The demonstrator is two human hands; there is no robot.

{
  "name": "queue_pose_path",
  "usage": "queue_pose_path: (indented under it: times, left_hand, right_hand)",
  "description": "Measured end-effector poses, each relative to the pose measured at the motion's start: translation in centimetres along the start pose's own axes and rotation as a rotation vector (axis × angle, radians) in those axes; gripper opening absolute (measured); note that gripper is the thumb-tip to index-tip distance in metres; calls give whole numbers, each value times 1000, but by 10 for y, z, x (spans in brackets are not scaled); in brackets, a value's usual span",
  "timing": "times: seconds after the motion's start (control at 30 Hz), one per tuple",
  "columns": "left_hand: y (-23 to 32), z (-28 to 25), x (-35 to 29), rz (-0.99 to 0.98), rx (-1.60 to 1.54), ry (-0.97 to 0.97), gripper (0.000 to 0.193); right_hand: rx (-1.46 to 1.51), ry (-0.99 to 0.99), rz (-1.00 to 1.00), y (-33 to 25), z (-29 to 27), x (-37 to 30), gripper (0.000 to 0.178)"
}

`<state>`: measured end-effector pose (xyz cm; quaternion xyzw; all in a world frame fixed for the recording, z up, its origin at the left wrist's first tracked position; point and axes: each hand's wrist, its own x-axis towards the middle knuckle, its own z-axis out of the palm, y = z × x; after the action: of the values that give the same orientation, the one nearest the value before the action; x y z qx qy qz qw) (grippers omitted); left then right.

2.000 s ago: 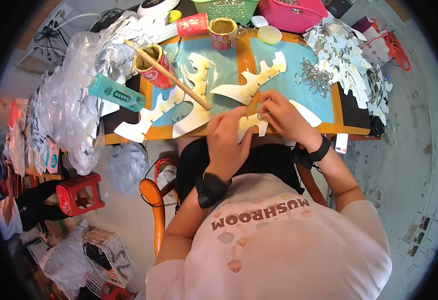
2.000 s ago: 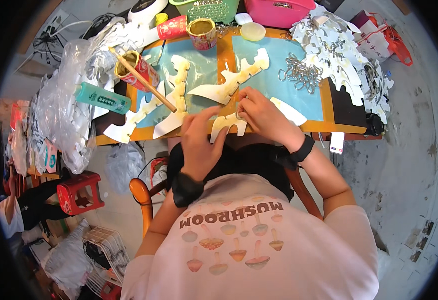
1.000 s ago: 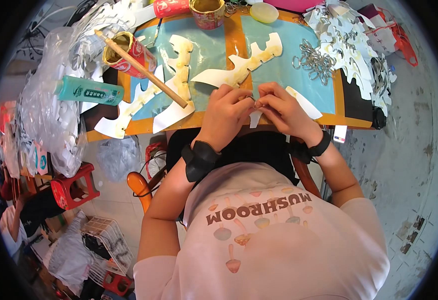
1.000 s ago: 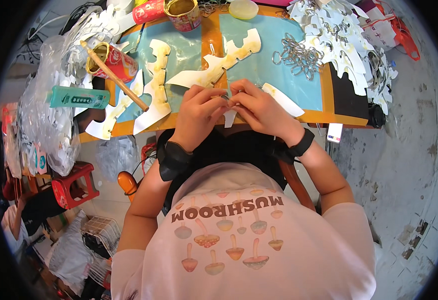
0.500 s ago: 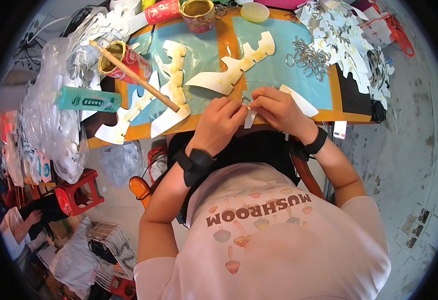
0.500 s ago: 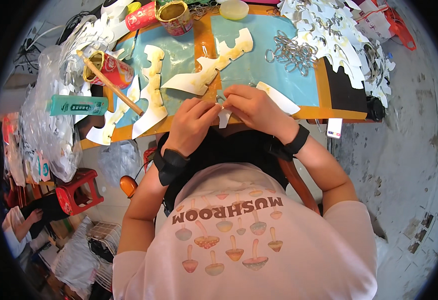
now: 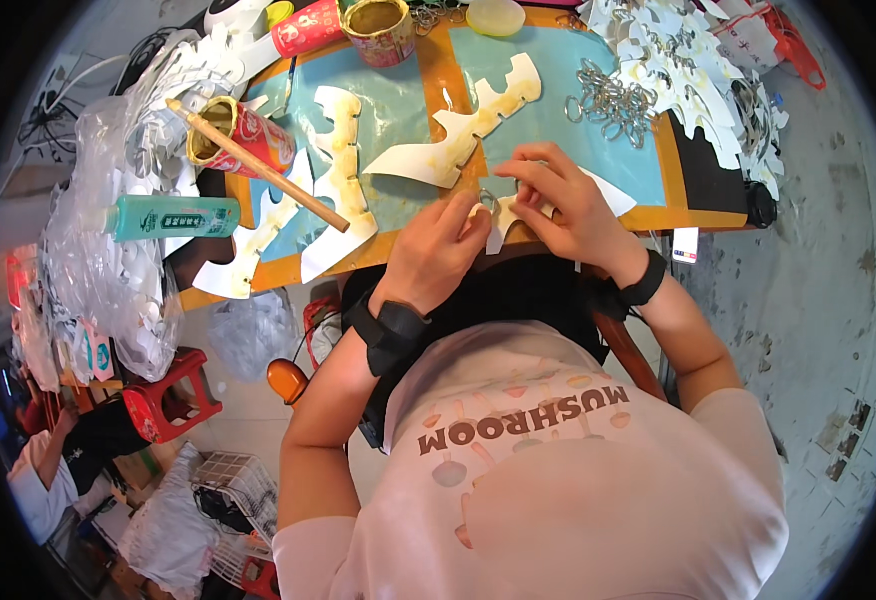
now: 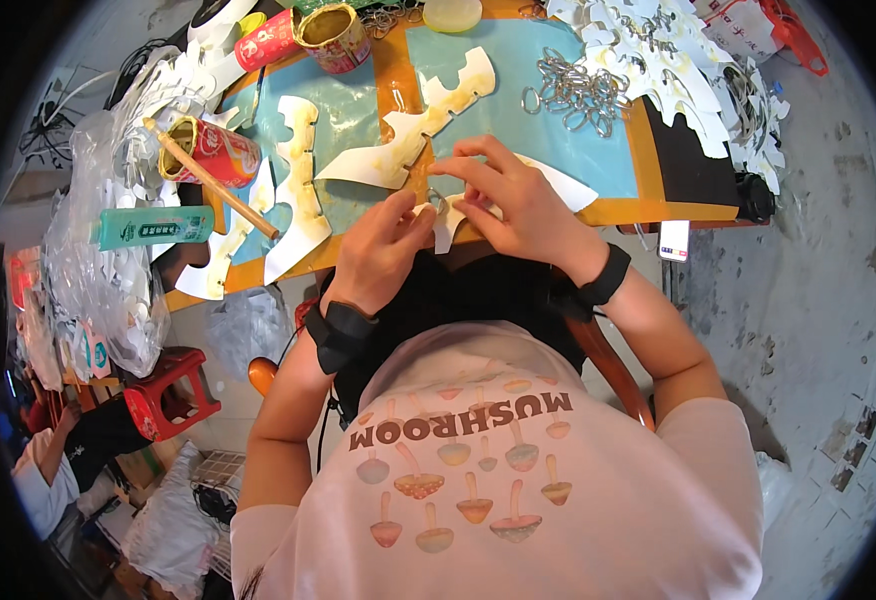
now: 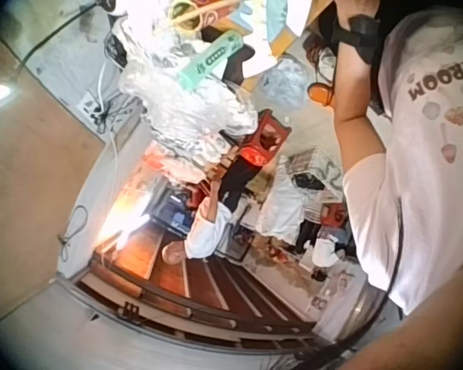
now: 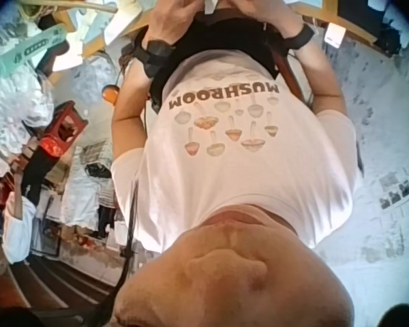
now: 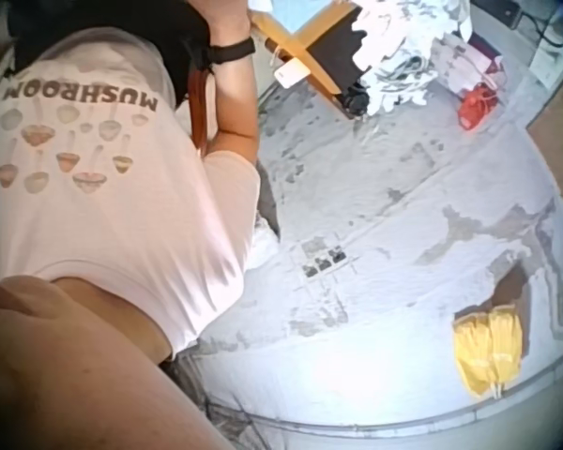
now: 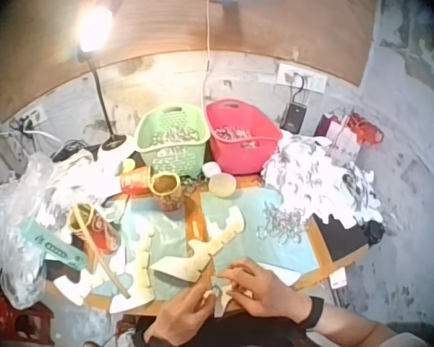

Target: Assembling decorative white shoe components by applying adhesive and attaching metal rings.

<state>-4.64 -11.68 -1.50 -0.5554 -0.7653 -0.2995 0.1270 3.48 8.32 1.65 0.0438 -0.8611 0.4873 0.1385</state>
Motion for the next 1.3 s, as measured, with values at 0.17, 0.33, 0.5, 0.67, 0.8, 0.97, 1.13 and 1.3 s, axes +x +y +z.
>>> queue_pose_path:
  times: [0.17, 0.33, 0.5, 0.67, 0.8, 0.97, 1.13, 1.3]
  left_hand:
    - [-4, -5, -1, 12, -22, -46, 27]
    - [-6, -9, 0, -61, -124, -106, 24]
    - [-7, -14, 3, -42, -184, -142, 23]
    - [-6, -16, 0, 8, -112, -93, 33]
    - [-7, -20, -3, -119, -190, -7, 41]
    - [15, -13, -12, -145, -187, 144, 44]
    - [11, -9, -14, -105, -91, 30, 48]
    - [6, -4, -11, -102, -132, 21, 49]
  right_hand:
    - [-304, -135, -287, 13, 0, 7, 25]
    - [-409, -145, -343, 17, 1, -1, 24]
    - [-350, -61, -325, 10, 5, -2, 22]
    - [-376, -90, -320, 7, 7, -1, 21]
    - [-447, -100, -337, 8, 11, -5, 23]
    - [-455, -66, -354, 8, 14, -6, 23]
    - [-335, -80, -284, 7, 10, -5, 20]
    - [-252, -108, -153, 6, 6, 2, 16]
